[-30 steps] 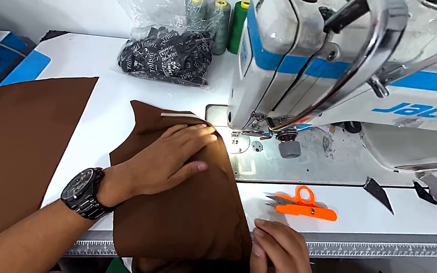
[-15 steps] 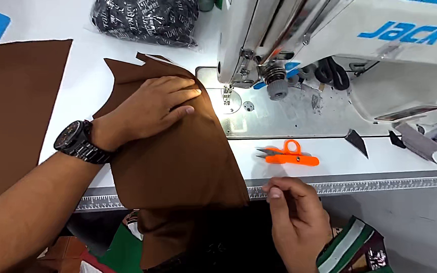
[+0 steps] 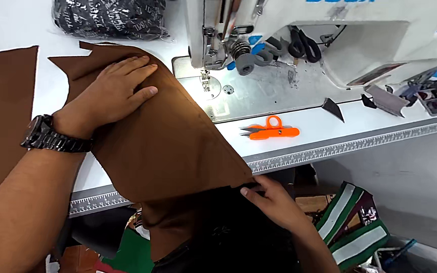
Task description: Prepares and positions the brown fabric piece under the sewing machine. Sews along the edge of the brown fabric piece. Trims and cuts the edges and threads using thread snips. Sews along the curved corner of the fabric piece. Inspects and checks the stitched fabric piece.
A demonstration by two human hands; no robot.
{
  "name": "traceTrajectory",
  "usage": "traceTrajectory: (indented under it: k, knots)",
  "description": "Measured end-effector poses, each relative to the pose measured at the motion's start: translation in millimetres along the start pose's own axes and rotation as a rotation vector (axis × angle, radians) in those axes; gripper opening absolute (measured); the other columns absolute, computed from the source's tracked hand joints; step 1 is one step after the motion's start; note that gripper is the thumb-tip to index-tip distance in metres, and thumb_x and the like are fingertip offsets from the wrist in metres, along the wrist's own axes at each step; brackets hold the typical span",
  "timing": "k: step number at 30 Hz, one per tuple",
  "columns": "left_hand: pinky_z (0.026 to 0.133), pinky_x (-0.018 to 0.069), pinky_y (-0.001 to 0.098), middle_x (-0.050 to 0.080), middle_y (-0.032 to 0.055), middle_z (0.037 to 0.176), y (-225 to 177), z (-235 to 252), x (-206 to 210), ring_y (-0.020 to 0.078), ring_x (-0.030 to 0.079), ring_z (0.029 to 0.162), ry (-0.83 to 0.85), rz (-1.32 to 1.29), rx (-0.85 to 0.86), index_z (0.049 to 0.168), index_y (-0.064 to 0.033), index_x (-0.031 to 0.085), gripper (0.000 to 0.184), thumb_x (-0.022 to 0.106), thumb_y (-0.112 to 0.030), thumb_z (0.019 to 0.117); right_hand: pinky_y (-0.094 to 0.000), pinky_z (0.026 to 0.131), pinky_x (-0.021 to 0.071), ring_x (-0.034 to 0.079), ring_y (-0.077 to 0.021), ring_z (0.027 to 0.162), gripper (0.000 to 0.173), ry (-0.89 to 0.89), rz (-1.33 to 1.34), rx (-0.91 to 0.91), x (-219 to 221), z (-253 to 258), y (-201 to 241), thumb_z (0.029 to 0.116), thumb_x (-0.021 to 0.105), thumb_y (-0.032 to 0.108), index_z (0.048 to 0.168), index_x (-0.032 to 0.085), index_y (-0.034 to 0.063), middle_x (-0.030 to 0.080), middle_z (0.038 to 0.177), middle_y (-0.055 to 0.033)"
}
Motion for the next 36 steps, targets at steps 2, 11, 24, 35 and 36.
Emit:
traceTrajectory:
  k: [2,11,24,35,36]
  knots:
    - [0.123,0.0202,0.0611,0.037,0.0195,0.162,2,0,-1,0.038,0.03,0.153,-0.005,-0.003,-0.003,0.155,-0.0083,0.044,0.071,0.03,-0.057,0.1057,-0.031,0.093,0.0585,0.069,-0.0125,0.109,0.032,0.081,0.263,-0.01,9,3,4,0.0976,0.067,0.033,0.119,0.07,0.009,0.073,0.115,-0.0024]
    - [0.123,0.0206,0.0611,0.034,0.0196,0.164,5,-1,-5,0.0384,0.029,0.153,-0.028,-0.031,-0.065,0.156,-0.0078,0.042,0.07,0.029,-0.055,0.1062,-0.0295,0.089,0.0597,0.07,-0.0103,0.106,0.034,0.112,0.144,-0.092,11,-7,13,0.1017,0.062,0.038,0.125,0.071,0.0154,0.074,0.117,0.0021]
    - [0.093,0.056,0.0439,0.07,0.014,0.113,-196,-66,-17,0.0265,0.067,0.108,-0.39,-0.19,0.069,0.112,-0.004,0.074,0.025,0.062,-0.023,0.1004,-0.0539,0.103,0.0437,0.055,-0.0317,0.128,0.032,-0.542,-0.704,-0.662,-77,28,83,0.1041,0.058,0.032,0.13,0.072,0.0193,0.063,0.139,-0.006]
    - [0.09,0.0546,0.0308,0.069,0.0092,0.107,-256,-79,57,0.0217,0.065,0.103,-0.531,-0.211,-0.078,0.103,-0.0076,0.078,0.019,0.074,-0.022,0.0922,-0.0501,0.097,0.053,0.066,-0.0323,0.117,0.019,-0.645,-0.754,-0.632,-83,5,75,0.1025,0.062,0.019,0.108,0.066,0.0012,0.069,0.125,-0.0145]
    - [0.09,0.0547,0.0306,0.069,0.0087,0.108,-255,-79,56,0.0212,0.065,0.104,-0.508,-0.219,-0.079,0.102,-0.0083,0.078,0.018,0.075,-0.023,0.092,-0.0484,0.098,0.0539,0.067,-0.0316,0.116,0.018,-0.673,-0.676,-0.649,-83,-3,72,0.1021,0.063,0.016,0.109,0.065,0.0,0.068,0.124,-0.0163]
Point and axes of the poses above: each hand's wrist, its own z-axis towards the middle knuckle, its own x-axis out of the palm, y = z × x, the point moved 5 cm from there along z, towards the middle knuckle
